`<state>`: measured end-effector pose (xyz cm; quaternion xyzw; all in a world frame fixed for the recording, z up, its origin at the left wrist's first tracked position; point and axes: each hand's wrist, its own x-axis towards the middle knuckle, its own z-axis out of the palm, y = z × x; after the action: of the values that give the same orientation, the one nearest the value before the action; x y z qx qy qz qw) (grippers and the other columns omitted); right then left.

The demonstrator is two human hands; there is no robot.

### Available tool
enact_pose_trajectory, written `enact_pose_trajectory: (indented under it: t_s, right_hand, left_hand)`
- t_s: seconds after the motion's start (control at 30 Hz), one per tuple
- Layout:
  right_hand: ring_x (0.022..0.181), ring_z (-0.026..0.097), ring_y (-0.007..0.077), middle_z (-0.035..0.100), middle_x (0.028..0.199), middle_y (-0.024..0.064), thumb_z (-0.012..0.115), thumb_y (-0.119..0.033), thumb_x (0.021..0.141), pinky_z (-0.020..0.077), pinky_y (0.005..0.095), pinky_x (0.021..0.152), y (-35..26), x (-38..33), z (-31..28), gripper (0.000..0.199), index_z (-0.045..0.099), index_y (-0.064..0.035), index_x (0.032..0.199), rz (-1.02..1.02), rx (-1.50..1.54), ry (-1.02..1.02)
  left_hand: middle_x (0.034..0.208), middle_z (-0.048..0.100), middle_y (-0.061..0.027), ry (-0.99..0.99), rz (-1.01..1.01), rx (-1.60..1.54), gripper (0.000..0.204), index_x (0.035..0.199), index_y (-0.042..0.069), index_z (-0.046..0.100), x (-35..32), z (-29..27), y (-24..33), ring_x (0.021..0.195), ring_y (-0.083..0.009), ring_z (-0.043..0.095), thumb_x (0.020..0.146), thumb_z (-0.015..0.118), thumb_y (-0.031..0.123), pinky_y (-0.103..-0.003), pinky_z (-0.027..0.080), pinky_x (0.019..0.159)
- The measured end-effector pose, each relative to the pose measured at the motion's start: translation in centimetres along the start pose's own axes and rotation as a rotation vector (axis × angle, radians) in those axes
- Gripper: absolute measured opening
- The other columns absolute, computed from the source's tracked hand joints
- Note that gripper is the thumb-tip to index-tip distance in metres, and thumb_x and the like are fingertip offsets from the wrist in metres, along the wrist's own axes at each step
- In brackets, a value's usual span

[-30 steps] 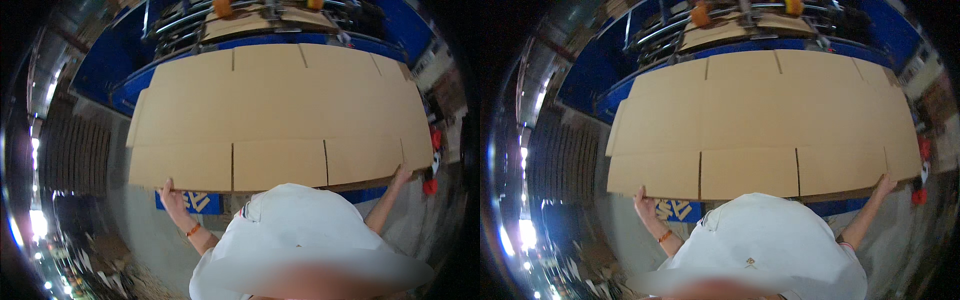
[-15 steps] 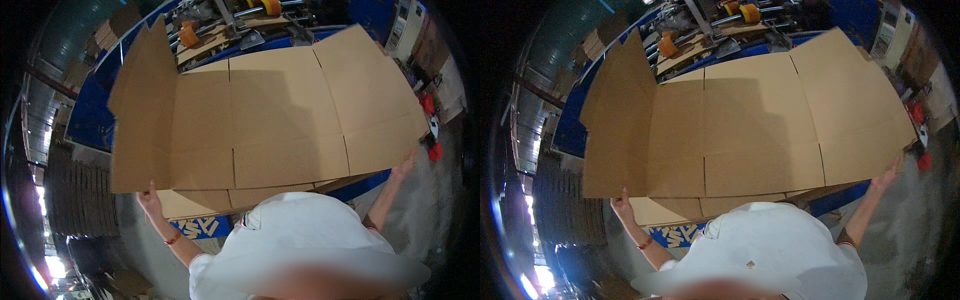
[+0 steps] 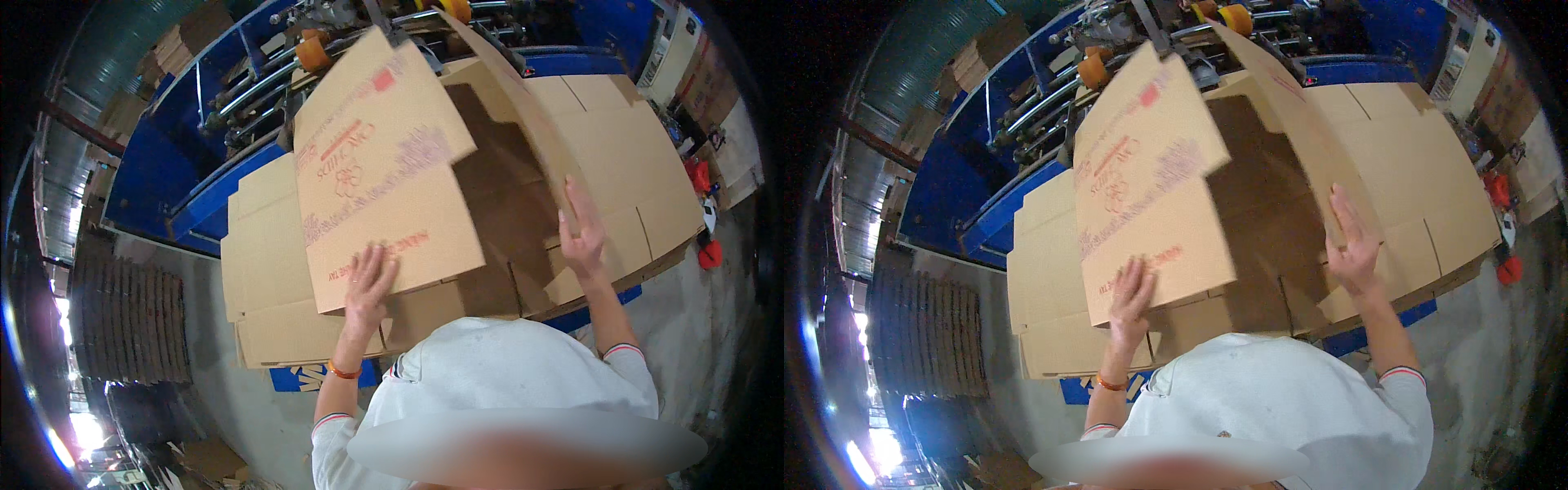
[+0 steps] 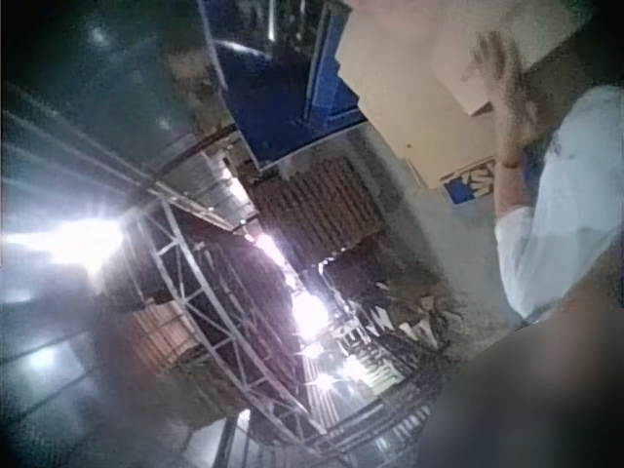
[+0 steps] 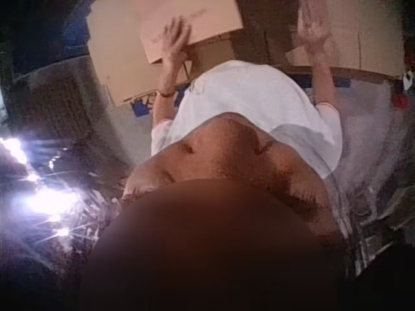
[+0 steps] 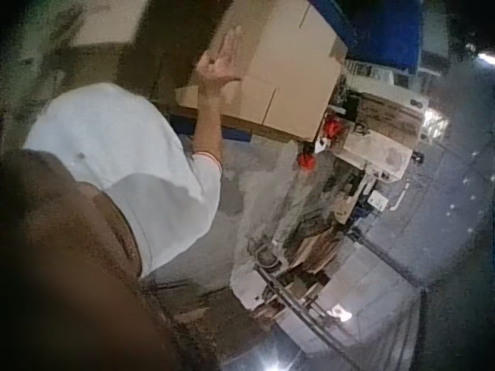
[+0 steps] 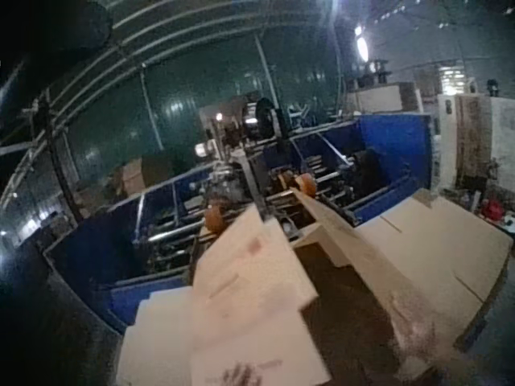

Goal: The person repeatedly picks up flat cardboard sheets from a stack and places them onto a conveyor or machine, aligning them by hand. The sheets are handled one at a time and stacked in a consistent orientation.

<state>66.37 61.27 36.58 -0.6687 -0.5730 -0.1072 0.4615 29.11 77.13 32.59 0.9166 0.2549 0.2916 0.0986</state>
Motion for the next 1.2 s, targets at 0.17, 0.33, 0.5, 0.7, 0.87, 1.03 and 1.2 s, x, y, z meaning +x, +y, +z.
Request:
enact_pose_trajectory:
  t_s: [0.17,0.33,0.5,0.7,0.87,1.03,1.2]
  right_hand:
    - [0.12,0.051,0.0348,0.051,0.132,0.0195,0.054,-0.003,0.076,0.0405,0.0432,0.102,-0.4,-3.0,2.7,0.048,0.056,-0.005,0.124,-0.189,-0.393,-0.432]
    - [0.117,0.053,0.0371,0.053,0.128,0.0211,0.055,-0.008,0.076,0.0422,0.0457,0.099,1.0,-4.9,5.2,0.046,0.058,-0.0071,0.122,-0.262,-0.446,-0.449]
    - [0.113,0.055,0.0361,0.053,0.128,0.0205,0.054,-0.011,0.078,0.0438,0.0447,0.097,1.8,-4.6,6.3,0.044,0.059,-0.0081,0.121,-0.292,-0.441,-0.417]
    - [0.114,0.055,0.0334,0.056,0.124,0.0176,0.052,-0.013,0.078,0.0448,0.0422,0.096,-1.5,-4.0,4.4,0.04,0.06,-0.0098,0.117,-0.242,-0.373,-0.503]
    - [0.114,0.055,0.0297,0.058,0.121,0.0124,0.055,-0.022,0.081,0.0458,0.0415,0.095,-4.2,-7.4,3.3,0.031,0.061,-0.0109,0.109,-0.485,-0.035,-0.529]
    - [0.116,0.054,0.0288,0.058,0.122,0.0088,0.056,-0.028,0.084,0.0452,0.0424,0.096,-4.4,-8.3,6.3,0.026,0.062,-0.0105,0.104,-0.585,0.219,-0.538]
    - [0.12,0.05,0.0317,0.055,0.125,0.0126,0.059,-0.025,0.086,0.041,0.0433,0.1,-1.9,-4.6,7.0,0.028,0.061,-0.0054,0.105,-0.152,0.462,-0.469]
  left_hand:
    - [0.144,0.041,-0.0107,-0.337,-0.025,0.08,0.078,0.134,0.025,0.051,0.1,3.1,2.0,0.135,-0.0329,0.034,0.064,0.057,-0.009,-0.058,0.023,0.109]
    - [0.145,0.04,-0.0101,-0.355,-0.062,0.085,0.078,0.135,0.026,0.049,-0.1,3.6,1.6,0.135,-0.0338,0.035,0.066,0.058,-0.008,-0.058,0.021,0.11]
    - [0.144,0.041,-0.0118,-0.343,-0.077,0.05,0.082,0.133,0.022,0.051,0.9,3.3,0.5,0.134,-0.0359,0.035,0.059,0.061,-0.012,-0.056,0.022,0.11]
    - [0.145,0.039,-0.0094,-0.35,-0.03,0.078,0.076,0.134,0.023,0.05,-0.8,1.2,-0.8,0.134,-0.0335,0.035,0.064,0.063,-0.007,-0.054,0.022,0.111]
    - [0.137,0.048,-0.0117,-0.557,-0.123,0.156,0.067,0.131,0.019,0.053,-2.7,-4.7,1.0,0.13,-0.0333,0.041,0.069,0.061,-0.004,-0.053,0.024,0.11]
    - [0.126,0.056,-0.0154,-0.521,-0.317,-0.121,0.046,0.131,0.007,0.051,2.7,-4.9,2.3,0.121,-0.0321,0.05,0.085,0.057,0.004,-0.042,0.036,0.104]
    - [0.118,0.059,-0.0139,-0.148,-0.633,-0.85,0.051,0.134,-0.005,0.041,13.5,4.4,0.9,0.106,-0.0195,0.057,0.096,0.052,0.028,-0.031,0.045,0.091]
